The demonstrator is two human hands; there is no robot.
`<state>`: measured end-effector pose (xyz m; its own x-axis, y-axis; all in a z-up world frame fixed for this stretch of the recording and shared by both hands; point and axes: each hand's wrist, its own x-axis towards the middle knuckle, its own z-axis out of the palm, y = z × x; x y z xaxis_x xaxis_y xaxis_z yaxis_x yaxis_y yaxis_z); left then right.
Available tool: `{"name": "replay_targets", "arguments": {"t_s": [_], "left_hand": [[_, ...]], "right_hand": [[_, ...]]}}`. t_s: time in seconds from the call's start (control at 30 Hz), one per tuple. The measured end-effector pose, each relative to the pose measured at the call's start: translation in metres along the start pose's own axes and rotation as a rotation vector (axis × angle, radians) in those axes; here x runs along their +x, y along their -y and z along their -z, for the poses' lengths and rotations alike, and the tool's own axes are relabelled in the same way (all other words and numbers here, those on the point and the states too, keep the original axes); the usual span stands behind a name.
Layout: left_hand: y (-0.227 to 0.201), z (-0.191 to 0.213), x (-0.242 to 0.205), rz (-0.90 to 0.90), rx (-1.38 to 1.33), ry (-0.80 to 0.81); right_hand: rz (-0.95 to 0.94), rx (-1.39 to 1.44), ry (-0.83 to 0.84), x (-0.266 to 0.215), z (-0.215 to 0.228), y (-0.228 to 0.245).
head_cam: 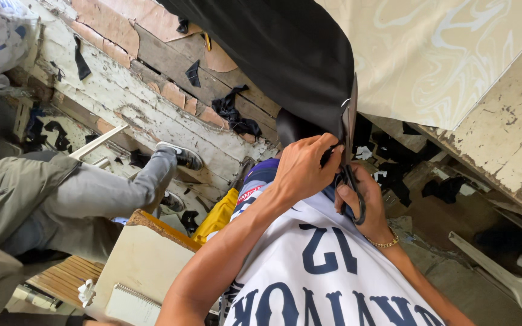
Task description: The person uses scissors to cut a piece of black fabric along the edge of a patterned template placed on a table. They trim the excess fabric and then cut a separate strip from the remaining material.
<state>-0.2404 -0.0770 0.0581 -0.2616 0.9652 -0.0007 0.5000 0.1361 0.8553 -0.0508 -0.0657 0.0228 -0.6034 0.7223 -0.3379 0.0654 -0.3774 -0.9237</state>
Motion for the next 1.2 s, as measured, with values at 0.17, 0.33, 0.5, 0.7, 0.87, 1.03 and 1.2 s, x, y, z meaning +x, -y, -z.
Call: {"name": "replay_targets", "arguments": {"t_s": [0.17,0.33,0.5,0.7,0.87,1.03,1.2], "left_hand": [[0.0,-0.002,0.0,-0.003,-0.003,-0.01],[0.003,-0.005,-0.003,-0.027,0.028,-0.023],[0.004,-0.003,-0.002,-0.016,-0.014,0.022],[0.012,-0.005,-0.005,0.039,-0.017,0.062],[0.021,-0.006,-0.003,0.045,-0.039,0.068],[0.03,-0.006,-0.003,0.064,-0.019,0.075],[0.03,-0.002,0.001,0.062,-0.025,0.112]], "right_hand": [[0.002,0.009,-0.015,-0.002,0.005,-0.003],[0.04,-0.043,-0.011,0.006,0.004,-0.004],[0.016,-0.106,-0.013,0.015,-0.001,0.005],[-0.043,-0.137,-0.065,0.016,-0.006,0.008],[-0.132,-0.175,-0.128,0.01,-0.003,0.013],[-0.19,-0.18,-0.121,0.015,0.011,0.021],[-0.235,-0.142,-0.025,0.036,0.028,0.045]]}}
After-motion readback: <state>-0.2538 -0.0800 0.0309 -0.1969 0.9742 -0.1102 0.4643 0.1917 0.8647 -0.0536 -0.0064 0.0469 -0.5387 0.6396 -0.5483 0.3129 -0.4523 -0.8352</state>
